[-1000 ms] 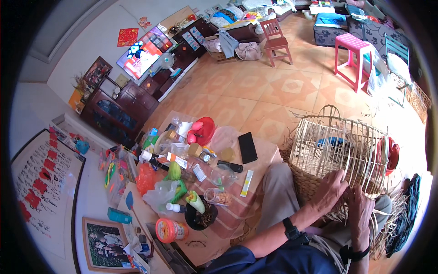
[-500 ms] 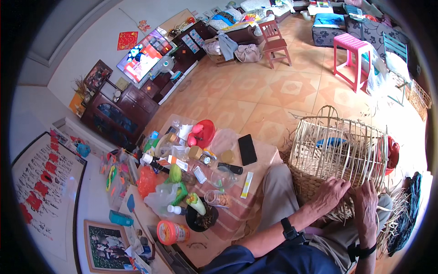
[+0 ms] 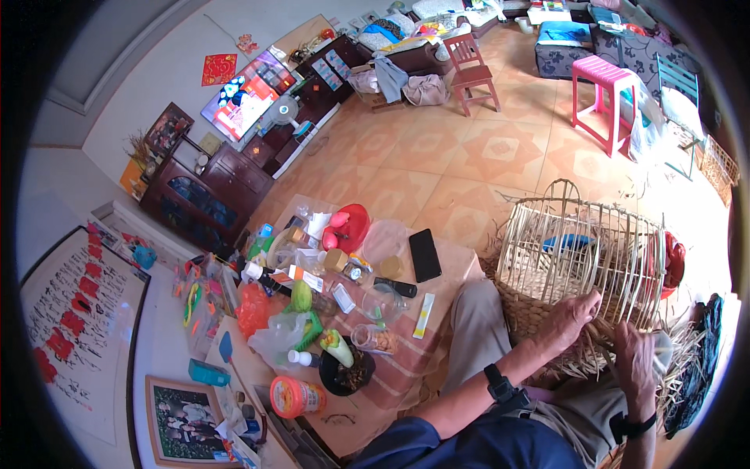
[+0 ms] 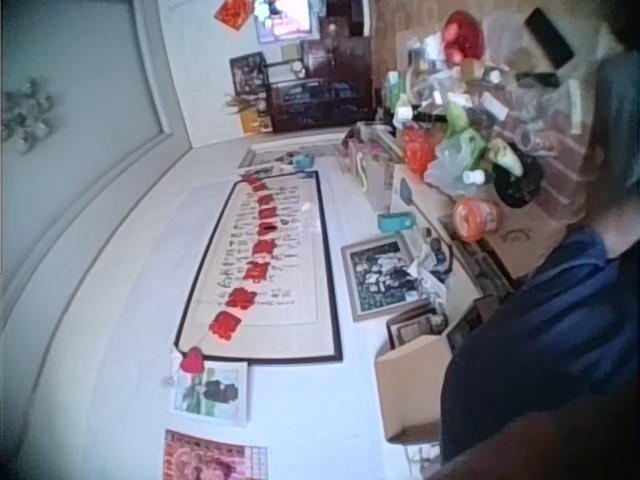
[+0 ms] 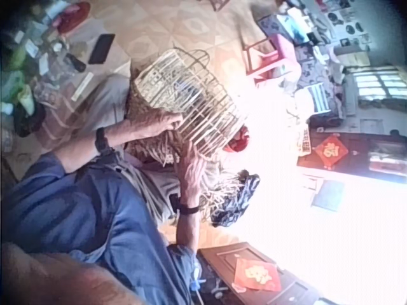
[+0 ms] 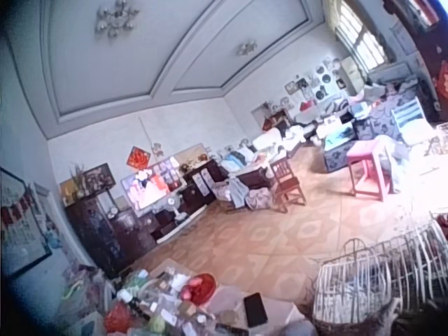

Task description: Weaving a birdcage or basket structure using strips of bamboo or straw.

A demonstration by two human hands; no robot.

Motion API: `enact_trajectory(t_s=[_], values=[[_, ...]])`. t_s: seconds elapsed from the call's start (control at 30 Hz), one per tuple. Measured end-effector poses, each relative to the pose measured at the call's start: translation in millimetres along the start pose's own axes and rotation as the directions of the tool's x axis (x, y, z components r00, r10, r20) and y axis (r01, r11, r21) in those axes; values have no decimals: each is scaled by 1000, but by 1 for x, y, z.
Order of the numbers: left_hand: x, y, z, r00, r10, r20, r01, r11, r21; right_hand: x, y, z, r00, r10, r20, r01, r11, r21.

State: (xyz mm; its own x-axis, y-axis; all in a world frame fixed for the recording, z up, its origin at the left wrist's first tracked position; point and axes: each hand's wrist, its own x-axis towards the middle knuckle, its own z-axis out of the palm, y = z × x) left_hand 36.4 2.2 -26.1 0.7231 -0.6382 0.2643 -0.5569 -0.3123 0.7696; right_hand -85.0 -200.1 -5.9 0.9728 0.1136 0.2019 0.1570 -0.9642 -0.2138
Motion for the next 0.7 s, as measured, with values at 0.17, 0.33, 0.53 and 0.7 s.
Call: enact_trajectory(t_s=[0.17,0.33,0.53,0.7], values=[[2,2,-6,997,73,20,-72,996,-43,-36,27,27,980,180,84,-191,970,150],[6,0,-10,988,59,140,-42,992,-116,-27,42,11,979,192,61,-194,980,35],[11,-4,-18,983,47,176,-35,997,-72,-23,-17,-37,966,220,-134,-186,957,223],[5,-8,-9,988,99,120,-103,994,22,-3,-75,-5,962,253,-100,-231,954,190]])
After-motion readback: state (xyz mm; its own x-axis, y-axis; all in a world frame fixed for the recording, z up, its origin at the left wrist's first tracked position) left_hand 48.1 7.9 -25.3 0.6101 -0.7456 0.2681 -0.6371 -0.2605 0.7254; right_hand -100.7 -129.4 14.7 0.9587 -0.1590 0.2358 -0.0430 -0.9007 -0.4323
